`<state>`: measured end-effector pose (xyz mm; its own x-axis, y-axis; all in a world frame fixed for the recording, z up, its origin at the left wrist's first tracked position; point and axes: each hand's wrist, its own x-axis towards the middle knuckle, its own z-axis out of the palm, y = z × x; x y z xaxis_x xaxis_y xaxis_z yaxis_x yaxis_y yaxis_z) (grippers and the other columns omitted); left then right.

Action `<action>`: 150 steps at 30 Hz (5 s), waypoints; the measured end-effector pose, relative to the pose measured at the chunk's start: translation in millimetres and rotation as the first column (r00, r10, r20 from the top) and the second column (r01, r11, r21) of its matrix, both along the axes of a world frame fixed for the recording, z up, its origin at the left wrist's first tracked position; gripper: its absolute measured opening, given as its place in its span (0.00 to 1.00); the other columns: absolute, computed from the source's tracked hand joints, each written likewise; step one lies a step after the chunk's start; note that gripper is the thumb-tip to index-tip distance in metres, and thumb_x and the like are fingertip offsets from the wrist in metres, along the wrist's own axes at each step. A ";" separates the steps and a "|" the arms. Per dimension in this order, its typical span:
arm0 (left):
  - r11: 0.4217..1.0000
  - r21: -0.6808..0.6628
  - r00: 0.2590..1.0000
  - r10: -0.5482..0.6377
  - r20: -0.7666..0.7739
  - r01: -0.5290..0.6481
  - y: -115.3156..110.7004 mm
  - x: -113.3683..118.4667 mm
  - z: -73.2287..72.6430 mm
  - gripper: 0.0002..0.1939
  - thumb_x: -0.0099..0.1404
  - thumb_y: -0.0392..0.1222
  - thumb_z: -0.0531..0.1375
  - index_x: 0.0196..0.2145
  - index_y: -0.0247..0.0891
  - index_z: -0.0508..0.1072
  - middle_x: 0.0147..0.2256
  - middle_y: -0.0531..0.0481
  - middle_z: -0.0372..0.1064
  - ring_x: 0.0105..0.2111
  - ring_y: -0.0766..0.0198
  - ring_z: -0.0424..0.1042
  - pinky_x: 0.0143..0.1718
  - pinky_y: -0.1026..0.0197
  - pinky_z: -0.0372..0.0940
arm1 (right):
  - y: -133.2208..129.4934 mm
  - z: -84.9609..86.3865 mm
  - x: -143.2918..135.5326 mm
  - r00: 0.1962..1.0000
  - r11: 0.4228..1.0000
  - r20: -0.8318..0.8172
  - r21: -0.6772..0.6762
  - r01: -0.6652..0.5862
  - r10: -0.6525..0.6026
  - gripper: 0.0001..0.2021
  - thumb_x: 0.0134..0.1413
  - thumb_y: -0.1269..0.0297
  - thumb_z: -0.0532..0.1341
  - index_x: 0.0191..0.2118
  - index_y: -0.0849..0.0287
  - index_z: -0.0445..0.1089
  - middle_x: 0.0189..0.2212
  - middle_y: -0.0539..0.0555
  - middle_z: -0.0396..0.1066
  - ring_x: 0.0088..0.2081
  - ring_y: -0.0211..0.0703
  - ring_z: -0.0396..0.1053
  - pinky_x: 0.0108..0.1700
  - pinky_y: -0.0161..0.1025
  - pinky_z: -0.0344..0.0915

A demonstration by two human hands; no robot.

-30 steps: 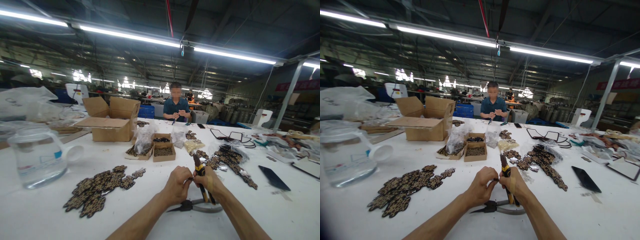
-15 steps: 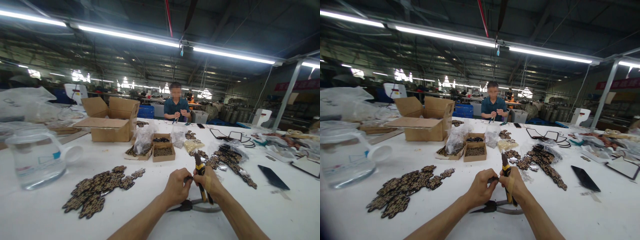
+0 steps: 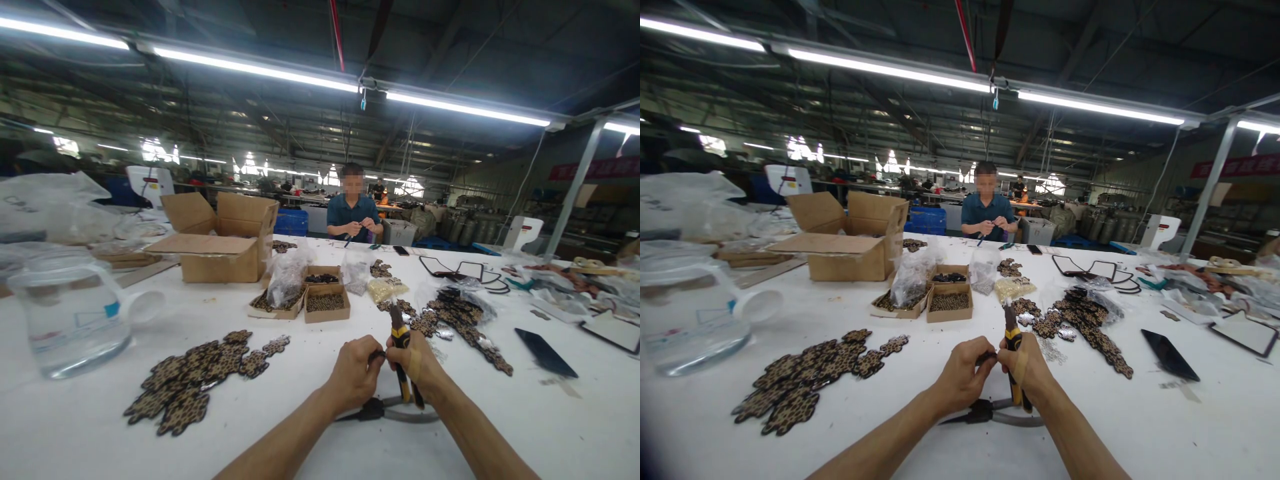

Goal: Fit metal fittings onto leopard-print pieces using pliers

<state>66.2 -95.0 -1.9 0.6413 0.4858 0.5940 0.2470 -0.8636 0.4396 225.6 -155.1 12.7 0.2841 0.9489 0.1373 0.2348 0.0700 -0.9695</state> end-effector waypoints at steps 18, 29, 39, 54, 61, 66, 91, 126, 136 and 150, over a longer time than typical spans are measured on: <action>0.999 -0.026 1.000 -0.022 0.003 0.022 2.7 -2.0 -0.8 0.06 0.61 0.33 0.57 0.34 0.37 0.74 0.30 0.48 0.73 0.31 0.61 0.71 0.35 0.61 0.62 | 1.4 -2.1 0.1 0.997 0.999 -0.082 -0.035 0.001 -0.004 0.06 0.36 0.71 0.61 0.26 0.63 0.70 0.14 0.49 0.67 0.19 0.36 0.62 0.22 0.33 0.51; 0.980 -0.191 0.997 -0.049 0.054 0.059 0.0 0.2 4.0 0.08 0.64 0.36 0.57 0.30 0.37 0.76 0.24 0.52 0.70 0.24 0.67 0.65 0.28 0.64 0.58 | 1.2 -3.8 4.9 0.991 0.998 -0.121 -0.041 -0.057 0.052 0.06 0.39 0.68 0.62 0.27 0.63 0.71 0.15 0.49 0.67 0.19 0.36 0.59 0.21 0.33 0.48; 0.991 -0.129 0.997 -0.024 0.078 0.034 -1.6 1.3 1.4 0.07 0.63 0.35 0.57 0.29 0.37 0.74 0.24 0.51 0.69 0.25 0.66 0.65 0.29 0.63 0.58 | -2.4 -0.2 5.1 0.984 0.994 -0.153 -0.034 -0.101 0.095 0.04 0.39 0.69 0.62 0.26 0.63 0.70 0.15 0.50 0.67 0.19 0.35 0.59 0.21 0.33 0.47; 0.992 -0.124 1.000 -0.021 0.012 0.023 -1.0 -0.9 3.0 0.09 0.62 0.34 0.58 0.31 0.40 0.79 0.29 0.49 0.75 0.29 0.62 0.71 0.33 0.62 0.62 | 0.9 -1.5 5.1 0.978 0.994 -0.198 -0.070 -0.078 0.063 0.08 0.36 0.68 0.63 0.28 0.63 0.69 0.14 0.49 0.67 0.17 0.36 0.60 0.20 0.33 0.47; 0.995 -0.095 1.000 0.006 0.021 -0.004 -3.1 0.2 2.6 0.08 0.63 0.35 0.57 0.30 0.39 0.77 0.28 0.48 0.74 0.28 0.62 0.71 0.32 0.62 0.61 | 2.3 -5.4 7.7 0.978 0.994 -0.196 -0.064 -0.085 0.071 0.08 0.38 0.69 0.63 0.30 0.63 0.70 0.15 0.49 0.67 0.18 0.36 0.60 0.21 0.33 0.46; 0.994 -0.106 1.000 -0.023 0.002 0.023 -1.6 -0.5 5.0 0.08 0.63 0.35 0.57 0.29 0.38 0.76 0.27 0.49 0.73 0.27 0.64 0.69 0.31 0.63 0.59 | 2.9 -7.2 10.2 0.979 0.992 -0.187 -0.077 -0.099 0.083 0.08 0.38 0.69 0.63 0.30 0.63 0.70 0.15 0.50 0.68 0.18 0.35 0.59 0.20 0.33 0.46; 0.987 -0.159 0.999 0.013 0.044 -0.006 -2.1 2.8 0.3 0.07 0.63 0.36 0.58 0.32 0.39 0.77 0.26 0.50 0.73 0.27 0.64 0.68 0.31 0.64 0.59 | 2.5 -5.5 10.6 0.980 0.994 -0.183 -0.055 -0.090 0.079 0.06 0.38 0.70 0.62 0.28 0.63 0.70 0.14 0.50 0.67 0.17 0.35 0.59 0.20 0.32 0.47; 0.987 -0.159 0.996 -0.016 0.090 0.030 -4.0 2.0 3.5 0.07 0.61 0.35 0.58 0.31 0.37 0.77 0.27 0.49 0.74 0.27 0.64 0.69 0.30 0.64 0.61 | 0.4 -3.4 11.4 0.977 0.990 -0.180 -0.064 -0.127 0.113 0.08 0.37 0.70 0.63 0.30 0.63 0.71 0.14 0.48 0.67 0.18 0.36 0.60 0.21 0.33 0.48; 0.985 -0.158 0.997 -0.056 0.059 0.064 -4.0 -0.3 5.6 0.07 0.61 0.34 0.58 0.28 0.36 0.76 0.24 0.51 0.70 0.24 0.67 0.65 0.28 0.65 0.58 | -1.3 -1.2 11.8 0.986 0.989 -0.100 -0.057 -0.139 0.133 0.08 0.38 0.71 0.62 0.30 0.63 0.71 0.16 0.48 0.67 0.18 0.36 0.60 0.21 0.33 0.50; 0.976 -0.208 0.987 -0.035 0.155 0.067 0.1 -0.7 3.4 0.06 0.62 0.36 0.59 0.31 0.36 0.76 0.25 0.51 0.71 0.25 0.67 0.66 0.29 0.65 0.59 | 0.5 1.1 11.4 0.972 0.982 -0.202 -0.118 -0.149 0.123 0.07 0.41 0.66 0.64 0.29 0.63 0.69 0.17 0.50 0.68 0.19 0.36 0.62 0.20 0.32 0.45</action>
<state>65.5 -94.9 1.5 0.5802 0.5799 0.5719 0.1225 -0.7563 0.6426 237.1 -154.6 13.8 0.1600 0.9865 -0.0355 0.0399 -0.0424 -0.9983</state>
